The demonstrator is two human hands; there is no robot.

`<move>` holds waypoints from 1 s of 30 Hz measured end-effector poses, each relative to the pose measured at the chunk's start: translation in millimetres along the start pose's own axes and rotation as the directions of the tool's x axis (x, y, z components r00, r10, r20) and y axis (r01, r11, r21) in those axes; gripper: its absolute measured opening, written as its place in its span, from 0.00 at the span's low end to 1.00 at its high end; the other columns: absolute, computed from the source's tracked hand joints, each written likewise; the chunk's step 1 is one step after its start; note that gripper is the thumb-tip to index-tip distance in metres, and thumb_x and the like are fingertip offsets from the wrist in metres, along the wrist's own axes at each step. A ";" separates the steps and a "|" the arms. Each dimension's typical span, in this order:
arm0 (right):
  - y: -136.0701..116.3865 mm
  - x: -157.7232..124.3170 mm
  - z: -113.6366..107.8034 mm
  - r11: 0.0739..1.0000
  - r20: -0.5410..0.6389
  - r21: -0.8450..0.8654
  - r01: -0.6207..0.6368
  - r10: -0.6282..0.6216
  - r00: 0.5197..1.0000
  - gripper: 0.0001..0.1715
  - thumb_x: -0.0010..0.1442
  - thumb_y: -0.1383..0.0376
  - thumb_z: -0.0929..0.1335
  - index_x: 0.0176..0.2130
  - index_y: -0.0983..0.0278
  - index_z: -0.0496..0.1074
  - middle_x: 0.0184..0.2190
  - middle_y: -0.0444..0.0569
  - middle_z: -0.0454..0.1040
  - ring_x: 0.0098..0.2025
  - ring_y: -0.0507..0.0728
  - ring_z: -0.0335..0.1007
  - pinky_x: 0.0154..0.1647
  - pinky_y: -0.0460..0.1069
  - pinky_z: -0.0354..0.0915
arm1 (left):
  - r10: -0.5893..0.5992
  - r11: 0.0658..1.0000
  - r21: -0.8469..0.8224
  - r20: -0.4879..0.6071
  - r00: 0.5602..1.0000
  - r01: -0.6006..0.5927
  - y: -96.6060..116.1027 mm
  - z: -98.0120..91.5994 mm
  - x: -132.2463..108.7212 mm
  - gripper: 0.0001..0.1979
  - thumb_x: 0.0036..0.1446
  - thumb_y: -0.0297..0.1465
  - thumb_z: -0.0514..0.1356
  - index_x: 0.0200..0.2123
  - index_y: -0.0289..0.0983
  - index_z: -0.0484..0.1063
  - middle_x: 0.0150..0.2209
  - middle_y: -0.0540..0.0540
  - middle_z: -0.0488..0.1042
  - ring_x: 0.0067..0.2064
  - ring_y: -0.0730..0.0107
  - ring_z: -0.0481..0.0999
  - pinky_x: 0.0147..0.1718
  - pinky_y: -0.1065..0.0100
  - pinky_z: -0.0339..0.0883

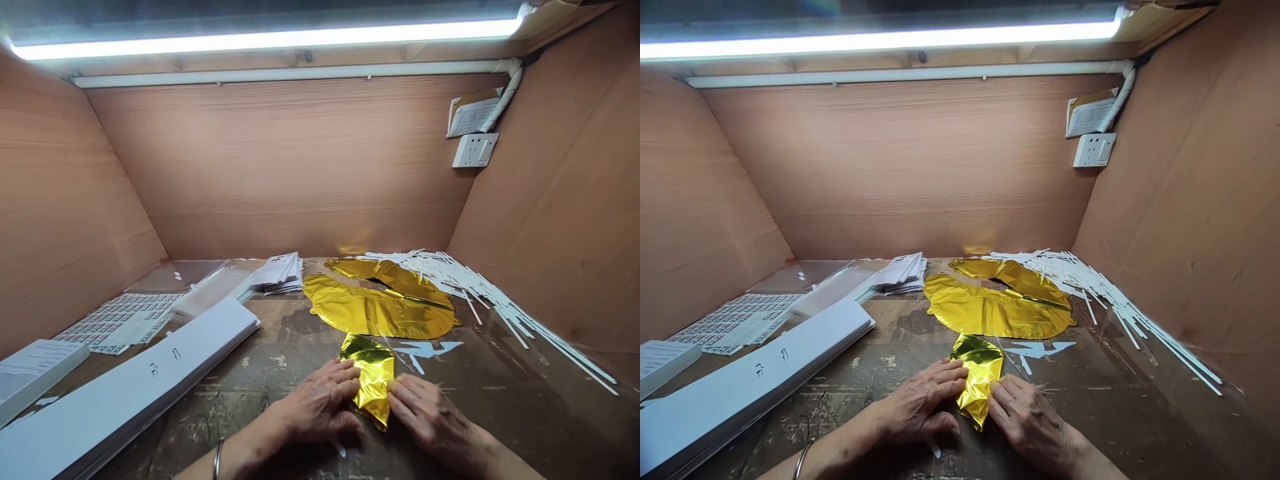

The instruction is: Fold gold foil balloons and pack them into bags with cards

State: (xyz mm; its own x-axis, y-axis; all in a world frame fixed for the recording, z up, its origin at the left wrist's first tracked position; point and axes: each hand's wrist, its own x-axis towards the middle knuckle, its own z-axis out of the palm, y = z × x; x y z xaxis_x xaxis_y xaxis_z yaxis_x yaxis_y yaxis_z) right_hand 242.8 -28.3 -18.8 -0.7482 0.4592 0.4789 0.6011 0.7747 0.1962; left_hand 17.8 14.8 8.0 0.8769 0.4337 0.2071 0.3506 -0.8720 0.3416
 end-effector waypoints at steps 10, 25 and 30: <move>-16.5 1.5 7.6 0.792 0.085 0.418 -0.445 0.454 0.887 0.13 0.59 0.68 0.58 0.31 0.64 0.71 0.26 0.47 0.72 0.28 0.52 0.65 0.29 0.46 0.59 | -0.111 0.976 -0.189 0.010 0.994 0.111 -9.4 10.8 -7.8 0.27 0.50 0.42 0.57 0.52 0.39 0.59 0.51 0.43 0.65 0.55 0.62 0.59 0.55 0.60 0.45; 20.5 31.1 30.2 -0.069 0.657 0.348 -0.935 0.730 0.190 0.03 0.44 0.68 0.63 0.23 0.63 0.60 0.10 0.37 0.63 0.12 0.49 0.63 0.10 0.40 0.50 | -0.648 0.750 -0.188 -0.403 0.647 0.634 0.0 31.6 12.5 0.08 0.47 0.20 0.52 0.23 0.36 0.67 0.24 0.49 0.68 0.31 0.69 0.67 0.29 0.70 0.58; 32.8 40.1 28.5 -0.190 0.773 0.297 -0.936 0.624 0.118 0.10 0.42 0.73 0.63 0.27 0.62 0.57 0.09 0.36 0.63 0.08 0.49 0.58 0.05 0.40 0.49 | -0.290 0.859 0.284 -0.414 0.863 0.425 11.6 35.2 3.8 0.12 0.52 0.28 0.53 0.42 0.37 0.66 0.41 0.42 0.69 0.45 0.57 0.64 0.43 0.54 0.56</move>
State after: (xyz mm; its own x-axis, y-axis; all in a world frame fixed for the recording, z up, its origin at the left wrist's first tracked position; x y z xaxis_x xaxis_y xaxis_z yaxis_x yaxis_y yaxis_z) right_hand 224.4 27.9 -17.5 0.0692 0.8734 -0.4821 0.5026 -0.4479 -0.7394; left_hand 36.8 -1.6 -19.4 0.5190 0.7210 0.4591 0.7674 -0.6296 0.1212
